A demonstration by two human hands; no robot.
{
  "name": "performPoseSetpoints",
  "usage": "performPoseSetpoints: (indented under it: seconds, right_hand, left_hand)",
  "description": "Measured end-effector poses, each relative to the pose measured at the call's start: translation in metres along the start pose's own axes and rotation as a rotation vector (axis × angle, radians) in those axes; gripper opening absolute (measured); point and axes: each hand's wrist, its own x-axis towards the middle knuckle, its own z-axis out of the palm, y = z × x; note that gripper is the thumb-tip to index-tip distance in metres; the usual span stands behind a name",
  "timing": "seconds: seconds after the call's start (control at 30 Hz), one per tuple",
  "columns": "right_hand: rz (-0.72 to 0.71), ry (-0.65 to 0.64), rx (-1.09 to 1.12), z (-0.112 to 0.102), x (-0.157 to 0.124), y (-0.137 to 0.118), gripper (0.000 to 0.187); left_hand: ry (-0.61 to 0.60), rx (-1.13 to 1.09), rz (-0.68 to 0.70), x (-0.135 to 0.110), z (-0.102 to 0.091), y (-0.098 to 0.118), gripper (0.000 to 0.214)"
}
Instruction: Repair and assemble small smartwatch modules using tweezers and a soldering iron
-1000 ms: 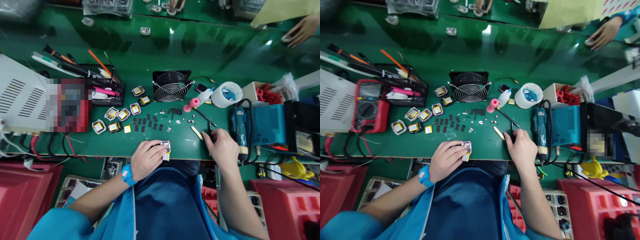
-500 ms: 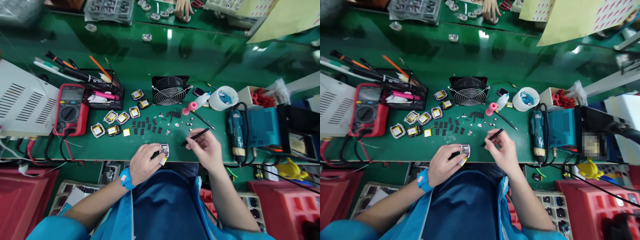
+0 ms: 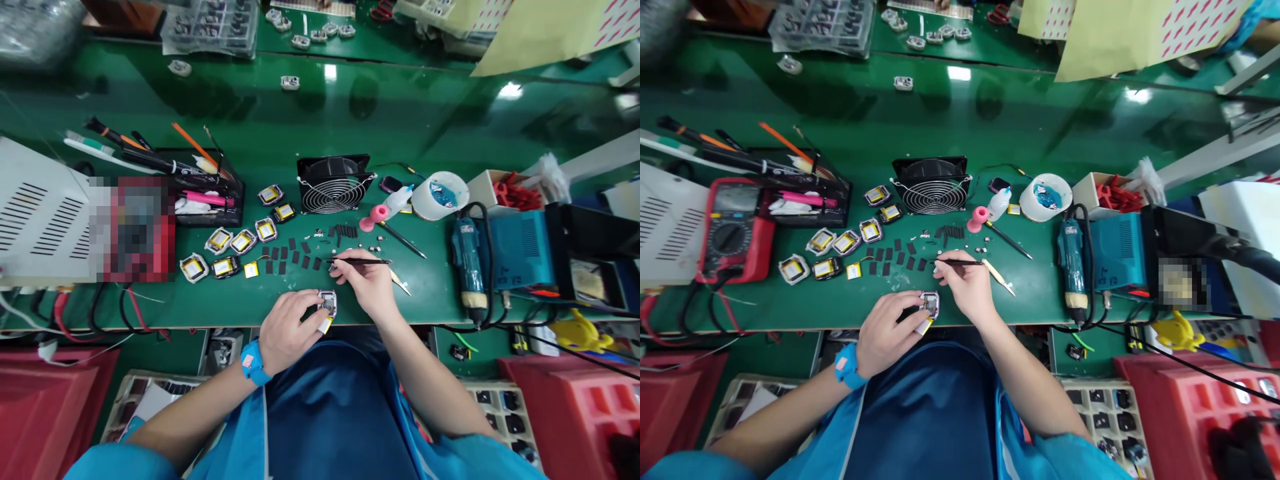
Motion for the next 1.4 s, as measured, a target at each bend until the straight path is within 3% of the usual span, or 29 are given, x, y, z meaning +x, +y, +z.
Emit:
performPoseSetpoints:
  seconds: [0.3,0.43,0.67,0.97,1.2,1.4]
  right_hand:
    - [-0.02,0.008,0.058,0.0,-0.001,-0.001,0.024]
    - [0.015,-0.021,0.178,-0.015,-0.01,-0.004,0.023]
    - [0.095,-0.009,0.16,-0.039,-0.026,-0.013,0.025]
    - [0.277,-0.172,0.253,-0.024,-0.038,-0.016,0.029]
    - [0.196,-0.141,0.082,-0.022,-0.038,-0.01,0.032]
    - [0.184,-0.132,0.075,-0.025,-0.037,-0.009,0.03]
  left_hand:
    - [0.037,-0.001,0.021,0.005,-0.002,0.0,0.012]
    - [0.046,-0.012,0.017,0.006,-0.003,0.001,0.012]
    - [0.073,-0.028,-0.006,0.005,-0.003,0.0,0.012]
    - [0.037,-0.05,-0.082,0.001,0.001,0.003,0.005]
    - [0.048,-0.058,-0.05,0.002,0.001,0.002,0.005]
    - [0.052,-0.064,-0.053,0.003,0.0,0.002,0.008]
